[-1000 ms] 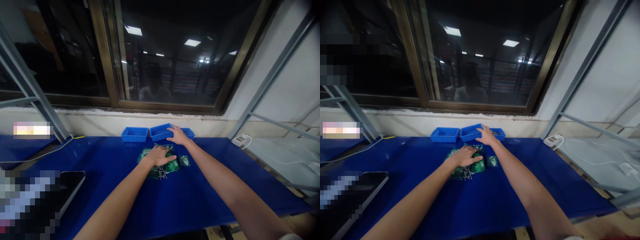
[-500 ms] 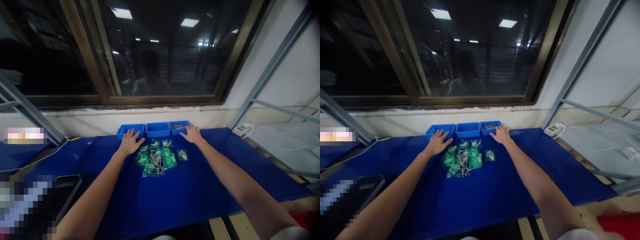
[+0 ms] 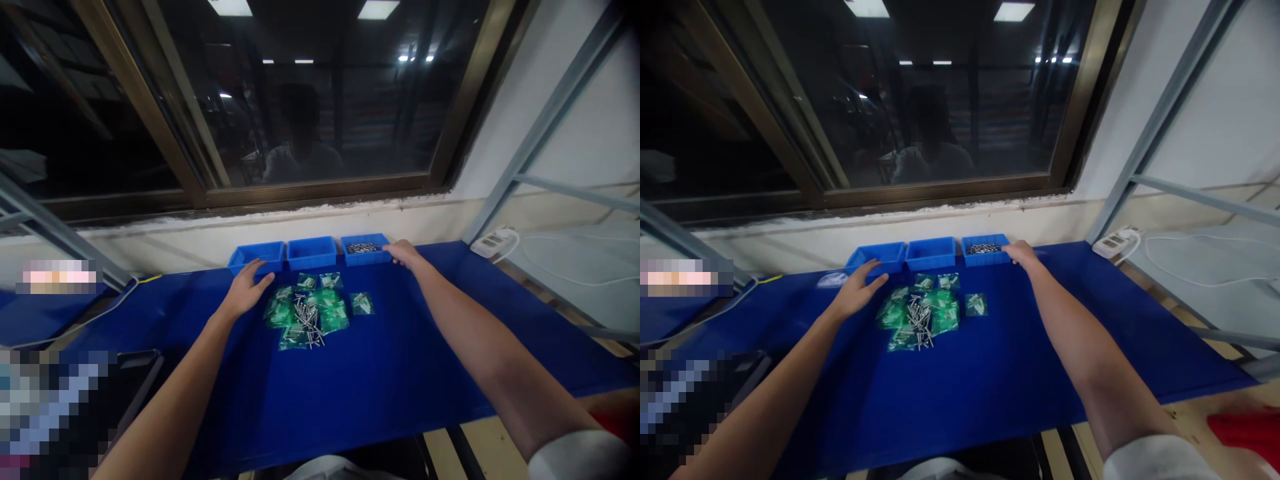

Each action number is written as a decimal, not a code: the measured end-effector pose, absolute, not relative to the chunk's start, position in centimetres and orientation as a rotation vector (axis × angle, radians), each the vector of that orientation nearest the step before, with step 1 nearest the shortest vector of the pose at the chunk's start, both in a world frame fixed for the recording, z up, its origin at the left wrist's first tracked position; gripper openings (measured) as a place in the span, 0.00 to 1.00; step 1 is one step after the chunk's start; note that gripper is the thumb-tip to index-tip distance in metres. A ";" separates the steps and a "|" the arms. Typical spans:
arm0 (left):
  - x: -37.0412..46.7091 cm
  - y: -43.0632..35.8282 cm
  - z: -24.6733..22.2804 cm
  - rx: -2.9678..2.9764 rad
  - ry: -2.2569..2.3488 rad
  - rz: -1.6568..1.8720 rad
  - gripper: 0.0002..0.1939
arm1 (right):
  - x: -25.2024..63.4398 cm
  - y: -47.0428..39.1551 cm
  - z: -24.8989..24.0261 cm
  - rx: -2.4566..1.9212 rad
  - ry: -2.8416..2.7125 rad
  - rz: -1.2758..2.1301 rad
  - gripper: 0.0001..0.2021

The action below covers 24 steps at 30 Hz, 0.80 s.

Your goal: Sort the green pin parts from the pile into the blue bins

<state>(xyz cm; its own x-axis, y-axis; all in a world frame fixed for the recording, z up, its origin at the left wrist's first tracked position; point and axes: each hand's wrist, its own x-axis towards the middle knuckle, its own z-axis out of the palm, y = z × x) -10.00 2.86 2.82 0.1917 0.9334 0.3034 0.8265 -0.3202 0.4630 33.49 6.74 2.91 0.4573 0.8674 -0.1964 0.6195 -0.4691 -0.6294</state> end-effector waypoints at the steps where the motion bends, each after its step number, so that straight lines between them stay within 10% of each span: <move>1: -10.1 2.0 3.0 2.264 1.663 0.765 0.36 | 33.6 7.0 3.1 -2.196 -1.178 0.791 0.13; 11: -8.4 -3.0 4.2 2.439 1.358 0.261 0.44 | 34.6 1.4 4.7 -1.576 -0.777 1.207 0.11; 24: -3.0 -4.0 2.7 2.570 1.571 0.509 0.39 | 24.8 -3.3 7.0 -1.464 -0.961 1.285 0.12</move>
<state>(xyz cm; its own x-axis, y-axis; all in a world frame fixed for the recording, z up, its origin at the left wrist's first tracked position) -2.98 -4.00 2.68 0.4164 0.8782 0.2354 0.8493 -0.4681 0.2439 24.84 -3.33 7.01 0.1455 0.9547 -0.2597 -0.0207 -0.2595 -0.9655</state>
